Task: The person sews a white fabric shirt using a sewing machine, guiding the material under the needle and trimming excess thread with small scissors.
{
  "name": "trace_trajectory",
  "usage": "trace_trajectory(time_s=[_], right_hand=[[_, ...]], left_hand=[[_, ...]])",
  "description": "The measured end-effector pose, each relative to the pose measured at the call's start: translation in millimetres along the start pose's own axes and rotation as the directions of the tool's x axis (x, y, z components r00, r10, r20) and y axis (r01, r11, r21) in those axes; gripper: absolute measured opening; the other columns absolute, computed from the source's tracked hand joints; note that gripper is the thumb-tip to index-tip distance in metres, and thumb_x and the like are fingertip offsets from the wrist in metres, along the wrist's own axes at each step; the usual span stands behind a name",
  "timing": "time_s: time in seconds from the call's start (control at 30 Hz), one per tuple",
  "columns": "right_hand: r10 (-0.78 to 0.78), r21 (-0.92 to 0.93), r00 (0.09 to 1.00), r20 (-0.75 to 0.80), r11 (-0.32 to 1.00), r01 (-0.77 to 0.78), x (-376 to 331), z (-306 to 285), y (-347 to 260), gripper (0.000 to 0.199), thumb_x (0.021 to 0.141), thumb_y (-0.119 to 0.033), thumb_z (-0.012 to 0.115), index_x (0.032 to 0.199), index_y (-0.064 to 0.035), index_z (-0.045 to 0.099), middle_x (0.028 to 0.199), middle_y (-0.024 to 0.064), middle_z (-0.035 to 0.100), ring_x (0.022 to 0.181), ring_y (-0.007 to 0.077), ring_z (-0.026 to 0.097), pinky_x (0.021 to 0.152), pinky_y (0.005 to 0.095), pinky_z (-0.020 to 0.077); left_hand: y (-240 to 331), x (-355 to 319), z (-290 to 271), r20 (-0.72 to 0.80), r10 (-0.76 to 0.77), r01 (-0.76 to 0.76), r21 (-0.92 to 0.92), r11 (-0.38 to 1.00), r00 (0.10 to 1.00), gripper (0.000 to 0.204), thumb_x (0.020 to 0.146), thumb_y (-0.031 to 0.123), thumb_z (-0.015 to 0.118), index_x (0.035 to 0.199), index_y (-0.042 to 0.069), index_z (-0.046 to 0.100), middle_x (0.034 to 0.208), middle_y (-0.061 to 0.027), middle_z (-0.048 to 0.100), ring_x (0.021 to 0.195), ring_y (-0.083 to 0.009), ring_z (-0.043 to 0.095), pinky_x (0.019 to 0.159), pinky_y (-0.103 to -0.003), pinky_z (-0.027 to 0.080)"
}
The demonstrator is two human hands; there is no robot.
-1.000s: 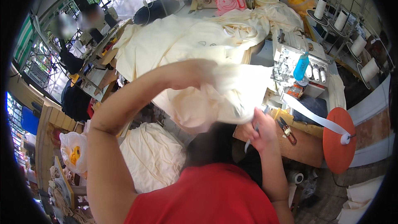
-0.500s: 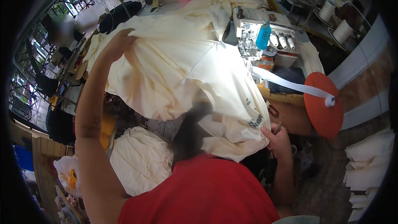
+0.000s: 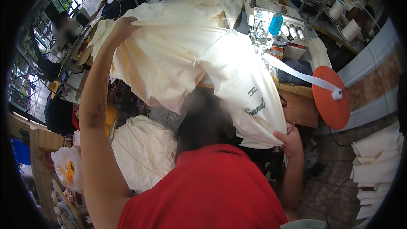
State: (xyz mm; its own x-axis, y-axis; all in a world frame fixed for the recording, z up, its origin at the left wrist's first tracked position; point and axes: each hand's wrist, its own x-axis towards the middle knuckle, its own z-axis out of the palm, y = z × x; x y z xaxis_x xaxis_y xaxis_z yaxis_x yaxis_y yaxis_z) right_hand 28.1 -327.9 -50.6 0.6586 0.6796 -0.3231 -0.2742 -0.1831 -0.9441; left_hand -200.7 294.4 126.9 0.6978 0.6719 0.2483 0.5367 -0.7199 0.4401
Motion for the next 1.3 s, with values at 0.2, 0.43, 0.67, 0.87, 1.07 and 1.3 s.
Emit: trace_trajectory(time_s=[0.2, 0.43, 0.67, 0.87, 1.07, 1.3], right_hand=[[0.014, -0.103, 0.987, -0.157, 0.994, -0.031, 2.7, -9.0, -1.0, 0.029, 0.089, -0.014, 0.076, 0.111, 0.0035, 0.069, 0.088, 0.0089, 0.073, 0.059, 0.0078, 0.06, 0.051, 0.023, 0.0424], [-0.101, -0.651, 0.982, -0.161, 0.758, -0.029, -40.8, 8.6, -21.8, 0.037, 0.1, -0.031, 0.062, 0.114, 0.0026, 0.067, 0.089, 0.0136, 0.075, 0.076, 0.0255, 0.07, 0.076, 0.0405, 0.0533], [-0.121, -0.446, 0.928, 0.353, 0.85, 0.281, -54.5, 115.2, -118.4, 0.027, 0.096, -0.026, 0.065, 0.093, 0.0009, 0.064, 0.075, 0.0131, 0.072, 0.067, 0.0194, 0.072, 0.068, 0.0337, 0.0547], [-0.371, 0.004, 0.797, 0.477, 0.907, 0.421, -53.9, 147.5, -152.5, 0.025, 0.104, -0.014, 0.055, 0.119, 0.0039, 0.065, 0.094, 0.0064, 0.074, 0.091, 0.0117, 0.068, 0.083, 0.0277, 0.0528], [-0.16, -0.133, 0.983, 0.089, 0.976, 0.171, -36.1, 65.3, -116.9, 0.025, 0.103, -0.014, 0.055, 0.112, 0.0035, 0.07, 0.087, 0.0062, 0.075, 0.079, 0.0093, 0.063, 0.071, 0.0242, 0.0477], [-0.086, -0.124, 0.995, 0.04, 0.988, 0.091, -8.0, 57.1, -57.1, 0.022, 0.102, -0.015, 0.055, 0.108, 0.0016, 0.069, 0.082, 0.0064, 0.074, 0.069, 0.0058, 0.055, 0.065, 0.0233, 0.0422]], left_hand=[[-20.4, 12.9, 8.1, -0.059, 0.049, -0.043, 0.093, 0.995, 0.997, 0.033, 0.085, 0.024, 0.071, 0.108, 0.0, 0.071, 0.083, -0.0131, 0.071, 0.075, -0.0223, 0.068, 0.066, -0.037, 0.051], [37.5, -88.5, -44.9, 0.104, -0.279, 0.246, 0.252, 0.936, 0.955, 0.063, 0.088, 0.038, 0.075, 0.132, -0.004, 0.058, 0.099, -0.0168, 0.072, 0.079, -0.0231, 0.07, 0.06, -0.035, 0.055], [201.7, -232.8, -30.9, 0.686, 0.299, 0.299, -0.609, 0.735, 0.663, 0.085, 0.073, 0.039, 0.092, 0.132, -0.008, 0.053, 0.116, -0.0146, 0.068, 0.095, -0.012, 0.068, 0.077, -0.026, 0.057], [224.4, -221.4, 27.8, 0.569, 0.578, -0.333, -0.482, 0.811, 0.585, 0.033, 0.089, 0.027, 0.073, 0.105, -0.001, 0.064, 0.091, -0.0212, 0.067, 0.079, -0.0387, 0.064, 0.076, -0.044, 0.051], [252.1, -57.0, -30.7, 0.95, 0.312, -0.512, -0.257, 0.82, 0.024, 0.039, 0.085, 0.02, 0.08, 0.117, 0.002, 0.068, 0.104, -0.0157, 0.074, 0.093, -0.0221, 0.067, 0.085, -0.036, 0.052], [230.1, 187.0, -18.7, -0.219, 0.668, -0.498, 0.513, 0.699, 0.711, 0.041, 0.08, 0.008, 0.072, 0.12, 0.015, 0.066, 0.115, -0.0175, 0.069, 0.11, -0.0384, 0.064, 0.094, -0.044, 0.052]])
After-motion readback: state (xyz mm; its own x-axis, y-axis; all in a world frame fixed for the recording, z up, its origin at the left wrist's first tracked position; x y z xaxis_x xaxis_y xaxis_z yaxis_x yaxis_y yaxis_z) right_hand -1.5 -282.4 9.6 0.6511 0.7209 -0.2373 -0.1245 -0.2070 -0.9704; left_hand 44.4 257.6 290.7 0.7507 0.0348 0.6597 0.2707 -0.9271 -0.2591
